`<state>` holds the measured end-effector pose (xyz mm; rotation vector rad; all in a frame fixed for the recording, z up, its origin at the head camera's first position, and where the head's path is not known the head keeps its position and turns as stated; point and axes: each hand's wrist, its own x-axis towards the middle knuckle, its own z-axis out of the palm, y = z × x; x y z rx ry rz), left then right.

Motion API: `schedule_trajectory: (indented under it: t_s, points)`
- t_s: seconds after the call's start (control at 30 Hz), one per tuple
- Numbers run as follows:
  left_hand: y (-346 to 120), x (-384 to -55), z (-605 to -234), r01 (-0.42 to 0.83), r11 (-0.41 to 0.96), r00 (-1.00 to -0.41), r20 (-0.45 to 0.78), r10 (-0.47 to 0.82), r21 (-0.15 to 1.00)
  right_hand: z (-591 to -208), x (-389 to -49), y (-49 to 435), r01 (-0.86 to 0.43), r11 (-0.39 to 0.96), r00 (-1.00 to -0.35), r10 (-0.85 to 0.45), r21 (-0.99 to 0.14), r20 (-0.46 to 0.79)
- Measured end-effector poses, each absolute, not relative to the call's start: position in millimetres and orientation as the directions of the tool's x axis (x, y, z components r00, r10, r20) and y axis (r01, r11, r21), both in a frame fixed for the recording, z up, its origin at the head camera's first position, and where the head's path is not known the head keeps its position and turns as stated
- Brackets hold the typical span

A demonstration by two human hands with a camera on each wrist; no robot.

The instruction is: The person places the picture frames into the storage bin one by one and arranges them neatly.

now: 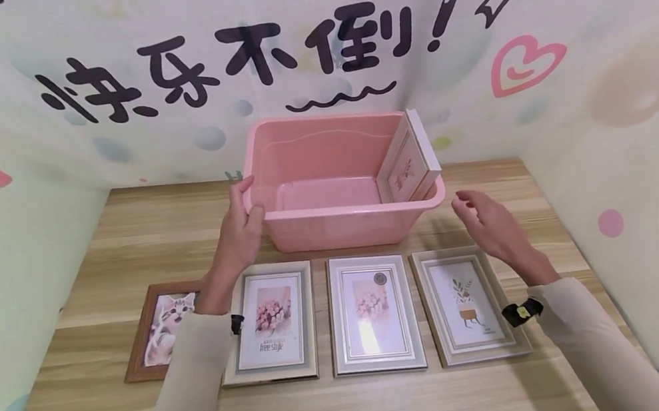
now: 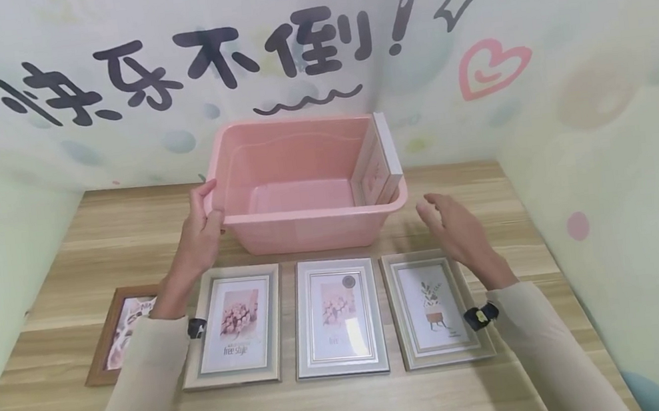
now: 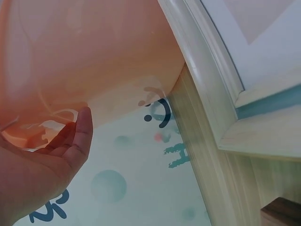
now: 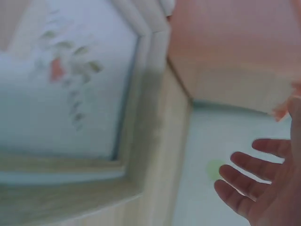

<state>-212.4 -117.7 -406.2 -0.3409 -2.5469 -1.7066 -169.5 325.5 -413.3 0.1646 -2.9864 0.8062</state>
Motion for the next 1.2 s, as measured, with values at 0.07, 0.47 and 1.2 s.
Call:
schedule_trajectory:
  t_s: [0.07,0.47,1.2]
  points:
    - [-117.8,-212.1,-406.5,0.21,0.369,-0.975,0.165,0.149,0.906,-423.0,-165.4,332.1,-0.129,0.876,-0.989,-0.149,-0.465,-0.005]
    - [-118.0,-212.2,-407.4,0.212,0.365,-0.974,0.167,0.152,0.907,-462.1,-150.4,362.4,-0.295,0.872,-0.915,-0.375,-0.39,-0.148]
    - [-119.1,-213.2,-409.0,0.218,0.349,-0.972,0.173,0.157,0.912,-458.0,-151.8,371.0,-0.316,0.836,-0.914,-0.395,-0.448,-0.092]
